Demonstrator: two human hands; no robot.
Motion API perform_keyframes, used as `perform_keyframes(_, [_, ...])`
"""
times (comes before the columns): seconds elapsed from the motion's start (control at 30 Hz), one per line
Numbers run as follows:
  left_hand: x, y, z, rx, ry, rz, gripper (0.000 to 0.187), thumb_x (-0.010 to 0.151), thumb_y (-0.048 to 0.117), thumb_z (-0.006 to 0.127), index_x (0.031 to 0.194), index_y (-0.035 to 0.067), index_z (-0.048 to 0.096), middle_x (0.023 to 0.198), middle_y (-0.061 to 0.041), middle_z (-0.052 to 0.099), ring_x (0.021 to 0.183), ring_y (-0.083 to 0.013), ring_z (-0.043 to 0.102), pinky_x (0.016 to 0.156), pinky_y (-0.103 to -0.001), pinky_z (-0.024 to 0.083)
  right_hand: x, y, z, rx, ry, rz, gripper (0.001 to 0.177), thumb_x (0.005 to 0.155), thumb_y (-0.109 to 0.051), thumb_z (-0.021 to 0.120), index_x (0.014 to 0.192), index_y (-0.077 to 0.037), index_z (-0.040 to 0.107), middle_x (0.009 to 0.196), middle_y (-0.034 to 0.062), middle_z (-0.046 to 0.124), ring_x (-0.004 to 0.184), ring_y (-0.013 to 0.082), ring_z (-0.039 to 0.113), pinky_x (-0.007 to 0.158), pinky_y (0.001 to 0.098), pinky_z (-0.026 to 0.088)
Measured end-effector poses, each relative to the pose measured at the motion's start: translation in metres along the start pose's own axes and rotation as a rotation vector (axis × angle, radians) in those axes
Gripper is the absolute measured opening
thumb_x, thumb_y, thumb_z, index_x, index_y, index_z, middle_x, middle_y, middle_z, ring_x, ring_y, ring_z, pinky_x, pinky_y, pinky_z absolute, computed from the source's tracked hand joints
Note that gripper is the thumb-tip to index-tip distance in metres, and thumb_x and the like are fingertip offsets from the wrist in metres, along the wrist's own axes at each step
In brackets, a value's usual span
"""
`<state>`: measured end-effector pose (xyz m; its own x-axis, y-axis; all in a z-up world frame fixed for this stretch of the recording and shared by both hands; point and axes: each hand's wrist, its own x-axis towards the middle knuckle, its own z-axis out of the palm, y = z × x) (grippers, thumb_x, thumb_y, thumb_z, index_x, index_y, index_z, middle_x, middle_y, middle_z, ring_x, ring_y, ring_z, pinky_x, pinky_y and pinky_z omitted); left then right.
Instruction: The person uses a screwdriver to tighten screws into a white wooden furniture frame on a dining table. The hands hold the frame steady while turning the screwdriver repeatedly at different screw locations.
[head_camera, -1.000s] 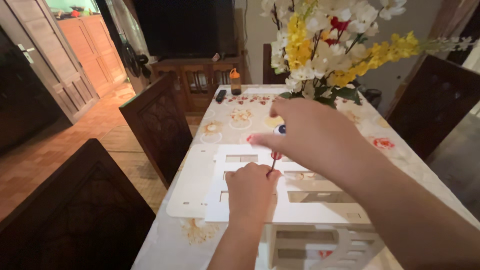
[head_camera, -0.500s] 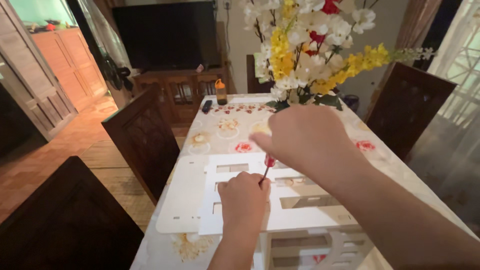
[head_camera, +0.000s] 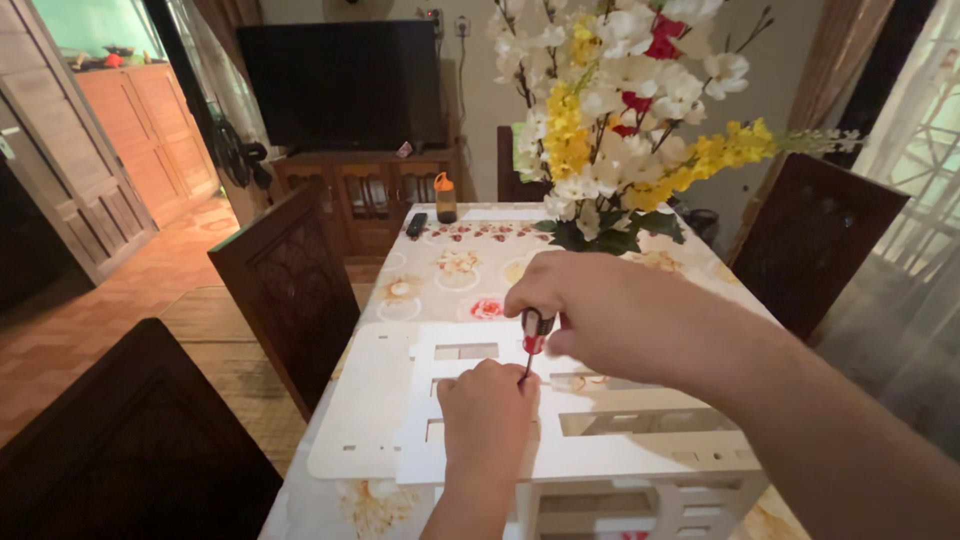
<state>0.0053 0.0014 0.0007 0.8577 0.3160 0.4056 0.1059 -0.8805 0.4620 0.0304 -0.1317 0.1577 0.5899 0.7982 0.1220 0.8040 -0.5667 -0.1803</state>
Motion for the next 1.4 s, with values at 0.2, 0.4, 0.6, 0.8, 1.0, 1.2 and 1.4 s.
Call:
perform_keyframes(0.2, [-0.004,0.003,-0.005,-0.027,-0.034,-0.022,0.026,0.092,0.034,0.068,0.081,0.014,0.079,0.074,-0.007,0.071,0.074,-0.0287,0.069,0.085,-0.047,0.042,0.001,-0.014,-0.012,-0.084,0.040,0.093,0.034,0.081,-0.036,0.073,0.108,-0.016,0.074,0.103,0.0034,0.073,0.093,0.0252,0.070,0.078,0.0415,0.054])
perform_keyframes(0.4, [-0.007,0.009,-0.012,0.005,-0.073,-0.042,0.029,0.093,0.039,0.067,0.083,0.014,0.080,0.073,-0.009,0.070,0.078,-0.0302,0.068,0.083,-0.048,0.041,0.004,-0.035,-0.004,-0.501,0.124,0.346,0.067,0.095,-0.063,0.045,0.062,-0.010,0.071,0.054,0.0083,0.061,0.057,0.0298,0.065,0.063,0.0448,0.054])
perform_keyframes(0.6, [-0.006,0.005,-0.006,0.034,-0.005,0.026,0.026,0.092,0.036,0.067,0.086,0.014,0.080,0.074,-0.009,0.070,0.076,-0.0290,0.069,0.082,-0.048,0.042,0.000,-0.041,0.007,-0.462,0.119,0.465,0.083,0.101,-0.074,0.037,0.056,-0.013,0.073,0.051,0.0062,0.059,0.055,0.0282,0.063,0.084,0.0365,0.049])
perform_keyframes(0.8, [-0.004,0.008,-0.004,0.199,-0.033,0.037,0.032,0.099,0.038,0.065,0.085,0.014,0.080,0.080,-0.009,0.070,0.080,-0.0300,0.069,0.082,-0.047,0.044,-0.009,-0.018,0.001,-0.007,0.370,-0.276,0.061,0.072,-0.040,0.077,0.124,-0.010,0.072,0.117,0.0122,0.068,0.090,0.0262,0.069,0.072,0.0413,0.053])
perform_keyframes(1.0, [0.000,0.006,-0.002,0.042,-0.025,-0.040,0.026,0.092,0.039,0.069,0.087,0.016,0.080,0.078,-0.008,0.072,0.079,-0.0299,0.070,0.083,-0.049,0.042,-0.007,-0.001,0.001,-0.162,0.173,-0.102,0.027,0.083,-0.028,0.072,0.107,-0.017,0.076,0.103,0.0028,0.076,0.093,0.0272,0.070,0.080,0.0423,0.054])
perform_keyframes(1.2, [-0.006,0.010,-0.012,-0.040,-0.029,-0.066,0.025,0.092,0.038,0.068,0.087,0.017,0.081,0.076,-0.006,0.072,0.078,-0.0277,0.070,0.086,-0.047,0.042,0.017,-0.019,-0.009,-0.372,0.209,0.309,0.048,0.089,-0.058,0.061,0.092,-0.013,0.077,0.077,0.0098,0.071,0.079,0.0306,0.068,0.069,0.0451,0.053])
perform_keyframes(1.4, [-0.008,0.010,-0.012,0.077,-0.045,-0.024,0.032,0.097,0.042,0.064,0.087,0.015,0.078,0.076,-0.009,0.070,0.076,-0.0309,0.069,0.083,-0.049,0.043,0.010,-0.024,0.002,-0.393,0.306,0.519,0.082,0.099,-0.072,0.041,0.060,-0.006,0.073,0.056,0.0134,0.064,0.060,0.0348,0.066,0.061,0.0463,0.054])
